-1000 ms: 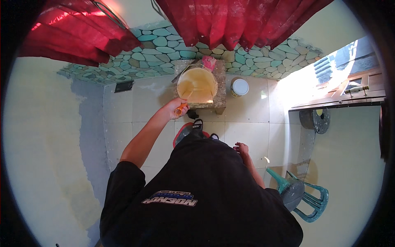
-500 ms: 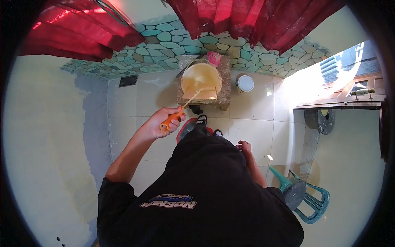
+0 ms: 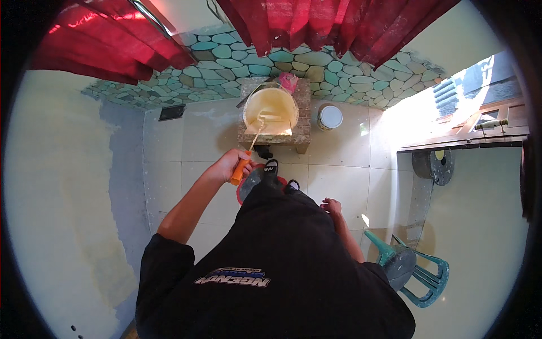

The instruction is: The recorder is painting a wall using a paint roller, periodically dipping the roller into a bucket of paint.

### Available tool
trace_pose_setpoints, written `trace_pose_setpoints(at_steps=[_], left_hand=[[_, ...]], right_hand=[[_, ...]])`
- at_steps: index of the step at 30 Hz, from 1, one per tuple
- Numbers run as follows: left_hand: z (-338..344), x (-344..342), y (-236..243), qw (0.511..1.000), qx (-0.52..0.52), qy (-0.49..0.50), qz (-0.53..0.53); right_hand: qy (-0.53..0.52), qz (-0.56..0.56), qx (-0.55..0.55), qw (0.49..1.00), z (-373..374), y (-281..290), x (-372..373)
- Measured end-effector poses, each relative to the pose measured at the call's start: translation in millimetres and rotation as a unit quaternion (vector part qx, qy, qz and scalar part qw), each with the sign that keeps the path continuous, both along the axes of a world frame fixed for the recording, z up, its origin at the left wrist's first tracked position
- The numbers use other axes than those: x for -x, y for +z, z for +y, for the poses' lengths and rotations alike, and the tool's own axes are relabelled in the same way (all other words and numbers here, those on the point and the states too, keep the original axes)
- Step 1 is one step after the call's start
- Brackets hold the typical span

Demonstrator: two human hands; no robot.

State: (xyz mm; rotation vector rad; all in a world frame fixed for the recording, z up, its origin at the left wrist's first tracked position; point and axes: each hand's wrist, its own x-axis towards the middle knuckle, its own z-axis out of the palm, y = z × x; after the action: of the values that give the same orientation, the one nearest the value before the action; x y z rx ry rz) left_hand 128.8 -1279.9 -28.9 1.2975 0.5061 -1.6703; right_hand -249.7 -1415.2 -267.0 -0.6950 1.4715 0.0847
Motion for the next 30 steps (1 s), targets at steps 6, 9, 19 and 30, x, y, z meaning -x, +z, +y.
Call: trace_pose_setpoints(at_steps=[6, 9, 19, 30], left_hand=[[20.4, 37.7, -8.9, 0.996, 0.06, 0.071, 0.018], [34.0, 59.4, -0.9, 0.995, 0.062, 0.078, -0.028], [103.6, 114.8, 28.1, 0.967, 0.068, 0.192, -0.153], [272.1, 167.2, 28.3, 0.893, 0.088, 0.402, -0.183]], right_hand=[[0.063, 0.02, -0.013, 0.998, 15.3, 9.9, 17.9], [0.091, 0.027, -0.026, 0.995, 16.8, 7.9, 22.1], [0.248, 0.027, -0.011, 0.968, 25.7, 10.8, -12.5], [0.435, 0.003, 0.039, 0.899, 100.3, 14.2, -104.3]])
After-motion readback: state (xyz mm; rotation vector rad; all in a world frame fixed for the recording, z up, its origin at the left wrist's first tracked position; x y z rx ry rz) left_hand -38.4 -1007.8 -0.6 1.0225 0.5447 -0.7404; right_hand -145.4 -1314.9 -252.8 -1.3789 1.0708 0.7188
